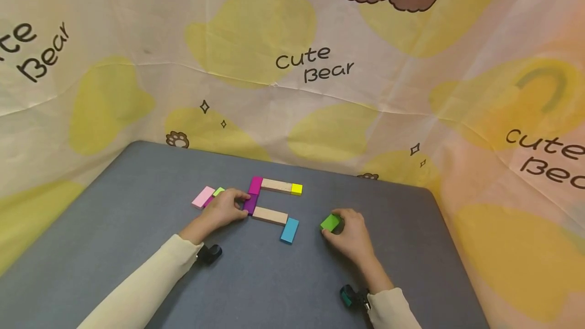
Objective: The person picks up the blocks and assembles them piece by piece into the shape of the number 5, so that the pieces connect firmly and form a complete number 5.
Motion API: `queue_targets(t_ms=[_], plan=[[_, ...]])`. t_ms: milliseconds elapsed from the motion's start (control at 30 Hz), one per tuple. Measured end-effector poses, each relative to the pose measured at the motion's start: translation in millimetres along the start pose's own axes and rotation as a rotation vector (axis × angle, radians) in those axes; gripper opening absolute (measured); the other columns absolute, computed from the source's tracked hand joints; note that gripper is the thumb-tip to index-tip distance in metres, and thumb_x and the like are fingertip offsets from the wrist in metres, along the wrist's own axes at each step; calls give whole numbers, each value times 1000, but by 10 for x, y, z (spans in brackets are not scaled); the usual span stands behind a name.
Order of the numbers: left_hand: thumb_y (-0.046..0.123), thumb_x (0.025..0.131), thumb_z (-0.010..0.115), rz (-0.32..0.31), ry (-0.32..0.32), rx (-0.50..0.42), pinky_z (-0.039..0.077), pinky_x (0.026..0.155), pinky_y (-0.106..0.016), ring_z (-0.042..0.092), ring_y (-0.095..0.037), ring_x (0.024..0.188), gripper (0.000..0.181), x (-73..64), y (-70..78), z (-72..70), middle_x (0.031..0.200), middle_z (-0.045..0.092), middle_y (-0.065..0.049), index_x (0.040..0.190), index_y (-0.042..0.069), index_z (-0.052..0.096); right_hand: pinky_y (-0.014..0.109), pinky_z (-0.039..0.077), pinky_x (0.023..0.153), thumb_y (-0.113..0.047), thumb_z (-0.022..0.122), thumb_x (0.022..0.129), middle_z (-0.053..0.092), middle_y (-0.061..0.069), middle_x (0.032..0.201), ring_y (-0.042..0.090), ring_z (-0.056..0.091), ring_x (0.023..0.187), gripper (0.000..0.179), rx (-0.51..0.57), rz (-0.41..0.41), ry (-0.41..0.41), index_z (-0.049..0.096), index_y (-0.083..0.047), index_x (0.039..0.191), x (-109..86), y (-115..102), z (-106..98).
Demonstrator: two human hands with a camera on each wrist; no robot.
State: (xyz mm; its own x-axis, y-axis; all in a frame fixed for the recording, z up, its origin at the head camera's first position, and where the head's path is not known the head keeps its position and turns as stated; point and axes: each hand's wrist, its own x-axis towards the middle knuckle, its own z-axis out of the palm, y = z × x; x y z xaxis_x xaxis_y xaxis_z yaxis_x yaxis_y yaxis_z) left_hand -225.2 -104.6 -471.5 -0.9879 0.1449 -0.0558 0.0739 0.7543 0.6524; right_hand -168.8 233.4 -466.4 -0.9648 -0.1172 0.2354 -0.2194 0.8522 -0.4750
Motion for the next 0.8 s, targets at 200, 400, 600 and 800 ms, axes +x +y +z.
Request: queue_targets(t_ms=[200,400,600,800], plan=[[17,74,80,5,0,8,48,76,-35,56,-17,84,41,8,-2,-1,111,68,-7,113,10,71,43,47,78,-25,82,72,65,12,111,30,57,99,49,18,-30,-5,66,-5,114,-50,-139,45],[16,74,80,11,1,9,49,81,-39,57,-19,88,40,4,2,-6,112,68,-7,112,10,71,39,49,77,-25,83,71,65,9,111,25,56,97,49,24,-58,-28,66,-8,114,-90,-249,103],[16,74,80,14,0,11,49,85,-41,59,-20,93,40,8,5,-1,112,69,-7,113,10,71,35,49,76,-25,85,69,65,2,108,18,55,97,46,55,-108,-65,67,-12,110,-134,-368,157],[16,74,79,8,3,15,49,81,-39,59,-19,90,40,15,4,1,111,69,-6,113,12,71,31,48,76,-26,85,69,64,-1,109,13,52,95,46,92,-138,-120,67,-14,109,-186,-511,227]])
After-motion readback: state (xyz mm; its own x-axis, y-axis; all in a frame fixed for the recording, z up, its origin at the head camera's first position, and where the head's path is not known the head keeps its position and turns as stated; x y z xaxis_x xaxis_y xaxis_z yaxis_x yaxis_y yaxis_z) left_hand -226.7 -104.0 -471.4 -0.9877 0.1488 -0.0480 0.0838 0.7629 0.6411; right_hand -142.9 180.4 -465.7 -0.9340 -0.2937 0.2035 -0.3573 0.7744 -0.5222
